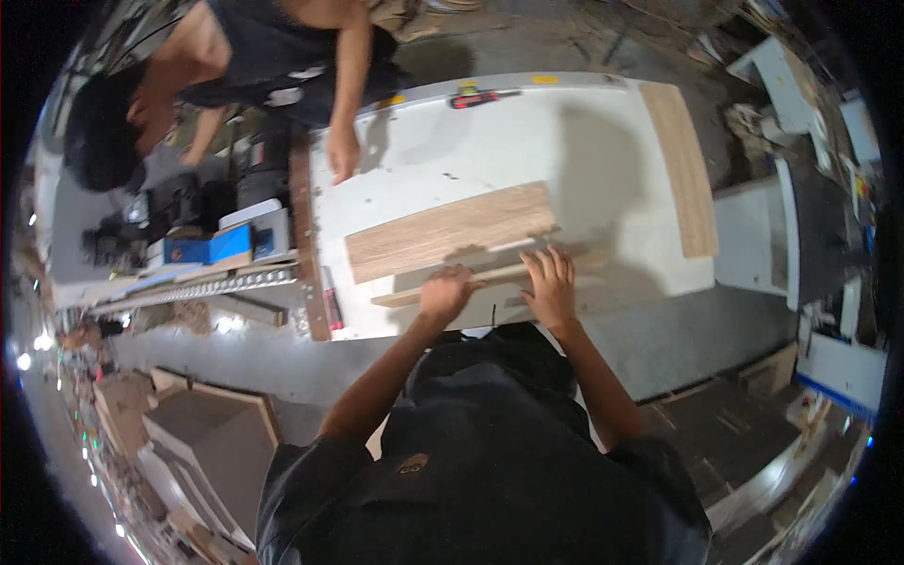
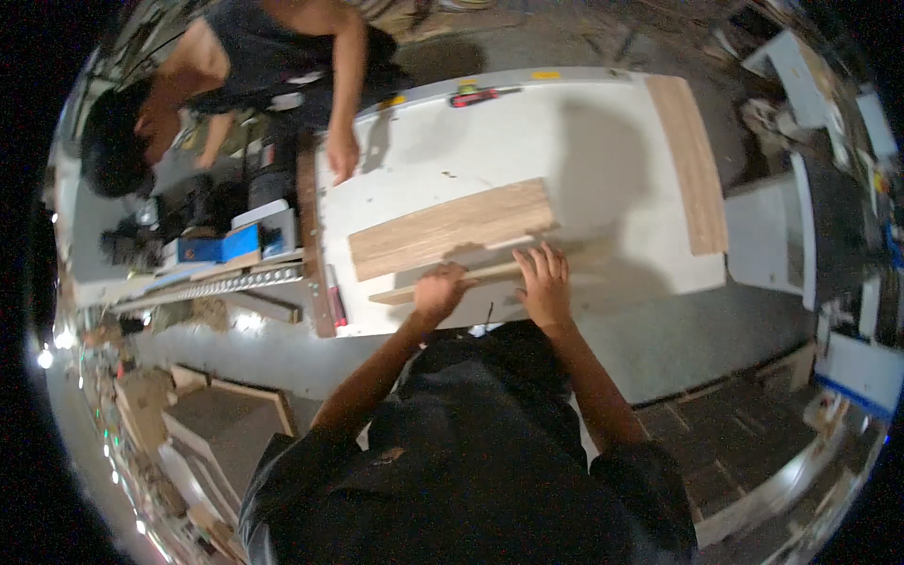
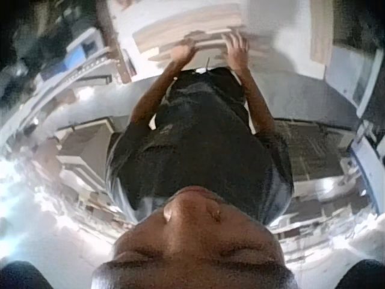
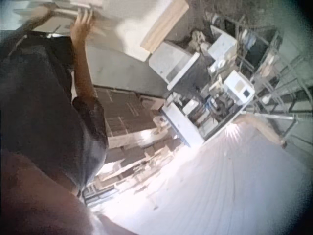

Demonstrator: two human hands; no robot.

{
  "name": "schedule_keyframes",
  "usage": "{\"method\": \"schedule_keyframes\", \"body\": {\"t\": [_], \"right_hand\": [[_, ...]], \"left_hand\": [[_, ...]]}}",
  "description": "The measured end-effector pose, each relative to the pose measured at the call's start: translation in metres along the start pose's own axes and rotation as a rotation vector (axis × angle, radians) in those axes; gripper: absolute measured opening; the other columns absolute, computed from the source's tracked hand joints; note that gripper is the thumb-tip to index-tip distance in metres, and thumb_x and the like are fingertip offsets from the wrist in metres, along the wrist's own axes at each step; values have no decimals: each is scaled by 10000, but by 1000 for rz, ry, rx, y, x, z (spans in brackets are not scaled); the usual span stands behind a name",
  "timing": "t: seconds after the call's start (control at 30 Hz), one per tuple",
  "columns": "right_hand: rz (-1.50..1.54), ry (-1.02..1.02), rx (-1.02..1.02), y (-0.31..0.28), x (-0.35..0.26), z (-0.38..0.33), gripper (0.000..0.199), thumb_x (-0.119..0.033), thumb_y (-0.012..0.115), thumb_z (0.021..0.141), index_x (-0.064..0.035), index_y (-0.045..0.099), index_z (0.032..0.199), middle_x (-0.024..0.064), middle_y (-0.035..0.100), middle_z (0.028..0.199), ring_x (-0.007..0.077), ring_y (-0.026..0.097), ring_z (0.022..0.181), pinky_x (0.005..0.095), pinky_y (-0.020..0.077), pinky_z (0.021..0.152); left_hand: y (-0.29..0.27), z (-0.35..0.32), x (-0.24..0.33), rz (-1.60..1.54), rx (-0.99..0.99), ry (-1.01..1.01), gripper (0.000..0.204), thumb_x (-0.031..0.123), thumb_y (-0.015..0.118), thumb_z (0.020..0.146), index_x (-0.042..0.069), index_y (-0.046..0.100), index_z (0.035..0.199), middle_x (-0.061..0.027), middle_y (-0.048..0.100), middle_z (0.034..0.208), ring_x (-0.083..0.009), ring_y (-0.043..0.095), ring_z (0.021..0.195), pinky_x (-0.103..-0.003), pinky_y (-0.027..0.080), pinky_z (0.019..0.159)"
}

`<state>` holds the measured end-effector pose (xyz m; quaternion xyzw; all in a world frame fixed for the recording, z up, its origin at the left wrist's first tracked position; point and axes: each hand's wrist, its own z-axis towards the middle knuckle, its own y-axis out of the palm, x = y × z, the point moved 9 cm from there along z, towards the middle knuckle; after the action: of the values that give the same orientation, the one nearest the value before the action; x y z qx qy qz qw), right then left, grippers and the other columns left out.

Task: Inspecting and marking wood panels on a workbench in a furniture manufacturing facility.

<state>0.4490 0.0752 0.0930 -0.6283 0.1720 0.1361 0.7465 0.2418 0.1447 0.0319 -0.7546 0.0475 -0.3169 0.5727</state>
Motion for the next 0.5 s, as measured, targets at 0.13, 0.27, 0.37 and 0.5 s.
{"method": "schedule_keyframes", "body": {"t": [0.13,0.27,0.37,0.5], "right_hand": [[-29,-177,-33,27,5,-2,214,-168,844,745,-127,757,935,52,679,978,293,653,959,452,490,914],[-66,-267,31,32,-1,-1,139,-195,809,778,-140,746,889,41,656,937,274,634,902,412,451,785],[-125,-271,59,30,-4,1,118,-204,788,786,-137,709,844,28,617,876,260,603,830,401,434,749],[-76,-280,68,28,-7,0,113,-219,776,805,-143,702,845,23,611,877,257,594,814,401,432,748]], "left_hand": [[7,15,14,-102,-492,63,447,518,649,1011,140,732,1235,-122,729,1227,-374,698,1121,-507,558,979],[-13,70,-37,145,-275,-29,910,570,732,938,71,404,1624,-228,370,1683,-407,291,1593,-511,285,1294],[-9,106,-76,363,-178,-63,1259,614,840,820,49,145,1705,-229,183,1759,-418,172,1629,-504,139,1343],[23,114,-100,272,-271,-94,1380,587,927,711,47,135,1705,-230,250,1727,-465,161,1618,-547,119,1340]]}}
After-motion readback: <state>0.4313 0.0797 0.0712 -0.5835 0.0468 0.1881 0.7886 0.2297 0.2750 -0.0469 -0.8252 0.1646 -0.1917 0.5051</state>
